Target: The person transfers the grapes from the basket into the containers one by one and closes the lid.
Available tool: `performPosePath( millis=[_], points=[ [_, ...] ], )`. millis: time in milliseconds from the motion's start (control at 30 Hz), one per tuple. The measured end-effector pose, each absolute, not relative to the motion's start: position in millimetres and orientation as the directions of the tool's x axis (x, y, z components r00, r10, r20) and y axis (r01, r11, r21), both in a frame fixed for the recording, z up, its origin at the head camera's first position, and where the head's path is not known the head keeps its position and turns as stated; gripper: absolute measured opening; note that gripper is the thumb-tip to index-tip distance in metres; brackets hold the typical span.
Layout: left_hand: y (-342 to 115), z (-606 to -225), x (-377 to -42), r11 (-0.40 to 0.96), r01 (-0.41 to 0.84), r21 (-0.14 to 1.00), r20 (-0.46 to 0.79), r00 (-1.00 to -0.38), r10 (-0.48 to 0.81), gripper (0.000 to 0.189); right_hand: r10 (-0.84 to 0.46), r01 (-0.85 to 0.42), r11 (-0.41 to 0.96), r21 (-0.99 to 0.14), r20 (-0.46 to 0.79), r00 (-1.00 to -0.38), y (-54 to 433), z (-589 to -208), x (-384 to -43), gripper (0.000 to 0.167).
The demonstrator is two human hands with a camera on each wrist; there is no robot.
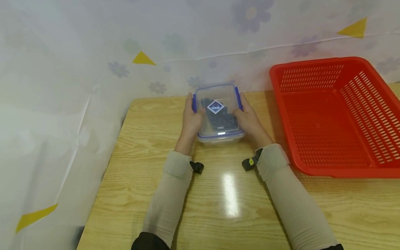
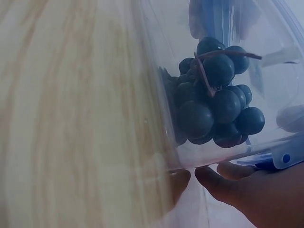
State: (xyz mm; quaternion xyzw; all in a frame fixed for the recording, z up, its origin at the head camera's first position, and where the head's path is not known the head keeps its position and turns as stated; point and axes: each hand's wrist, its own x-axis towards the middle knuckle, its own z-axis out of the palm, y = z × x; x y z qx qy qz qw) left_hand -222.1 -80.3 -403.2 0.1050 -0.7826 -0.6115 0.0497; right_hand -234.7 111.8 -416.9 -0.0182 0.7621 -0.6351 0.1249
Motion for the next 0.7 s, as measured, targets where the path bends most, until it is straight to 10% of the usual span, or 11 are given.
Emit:
performPosePath(
  millis=[433,700],
  points=[
    [-84.3,-410.3,-226.3,0.143,-0.003,0.99,0.044,-0.945,-0.325,0.053,-0.141,0.079,0.163,-0.983,-0.103,-0.985,103.7,-422.1,-227.2,0.078],
    [-84.6,-405.4,-224.0,0.381,-0.011,0.924,0.064,-0.981,-0.183,0.048,-0.109,0.019,0.26,-0.965,-0.049,-0.993,105.2,-426.7,-226.7,0.079]
  ],
)
